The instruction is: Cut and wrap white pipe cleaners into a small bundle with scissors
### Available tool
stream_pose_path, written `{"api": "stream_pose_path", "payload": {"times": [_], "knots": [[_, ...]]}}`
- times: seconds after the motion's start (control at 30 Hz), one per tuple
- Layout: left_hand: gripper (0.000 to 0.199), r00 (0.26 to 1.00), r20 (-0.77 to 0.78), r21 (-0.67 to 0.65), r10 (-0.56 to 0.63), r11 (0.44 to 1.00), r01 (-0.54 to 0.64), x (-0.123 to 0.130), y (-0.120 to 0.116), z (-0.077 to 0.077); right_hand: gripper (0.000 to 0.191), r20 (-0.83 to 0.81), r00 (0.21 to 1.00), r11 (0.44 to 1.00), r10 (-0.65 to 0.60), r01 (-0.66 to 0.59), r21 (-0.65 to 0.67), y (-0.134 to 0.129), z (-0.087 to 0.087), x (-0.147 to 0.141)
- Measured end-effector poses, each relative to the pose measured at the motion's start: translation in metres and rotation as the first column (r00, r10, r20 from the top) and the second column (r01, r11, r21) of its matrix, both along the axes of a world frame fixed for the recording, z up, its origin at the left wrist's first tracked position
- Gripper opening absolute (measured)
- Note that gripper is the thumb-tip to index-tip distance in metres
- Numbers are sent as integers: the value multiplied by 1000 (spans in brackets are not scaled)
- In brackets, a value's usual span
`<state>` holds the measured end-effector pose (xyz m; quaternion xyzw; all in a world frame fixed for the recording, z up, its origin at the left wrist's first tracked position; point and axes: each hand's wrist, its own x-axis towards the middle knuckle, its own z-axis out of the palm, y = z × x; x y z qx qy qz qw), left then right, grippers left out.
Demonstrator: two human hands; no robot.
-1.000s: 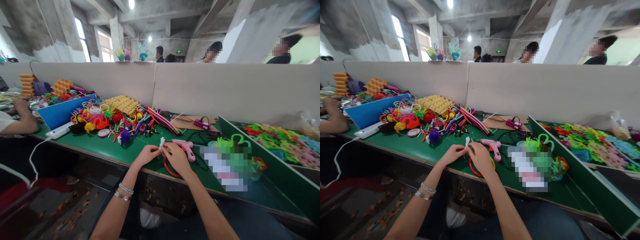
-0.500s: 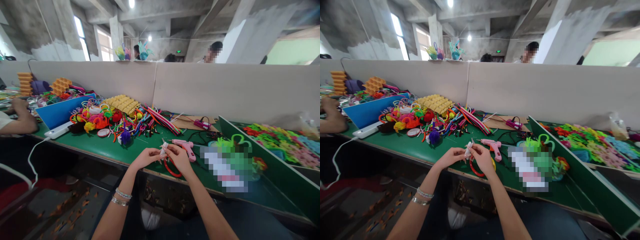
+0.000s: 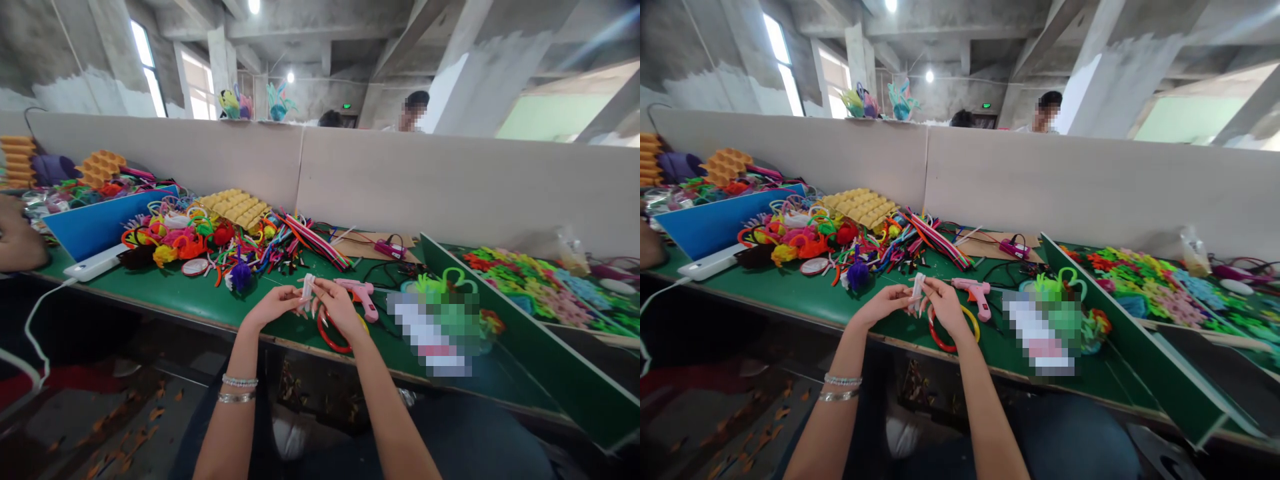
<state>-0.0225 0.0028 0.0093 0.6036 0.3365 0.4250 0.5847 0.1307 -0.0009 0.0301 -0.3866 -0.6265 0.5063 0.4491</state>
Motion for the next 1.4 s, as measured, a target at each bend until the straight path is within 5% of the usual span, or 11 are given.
{"api": "stream_pose_path", "payload": {"times": [0.23, 0.63, 0.83, 1.4], "knots": [[29, 992, -65, 77, 108, 992, -103, 6, -4, -12, 38, 138, 990, 999, -31, 29, 19, -9, -8, 5], [30, 992, -116, 28, -42, 999, 45, 7, -20, 4, 22, 141, 977, 962, -160, 122, 244, -15, -12, 7], [35, 982, -187, 52, 7, 999, 3, 8, -18, 0, 21, 211, 948, 917, -240, 150, 369, -16, -11, 9], [30, 946, -286, 218, 152, 972, -91, 0, -18, -1, 22, 271, 902, 899, -338, 223, 378, -16, -20, 8]]}}
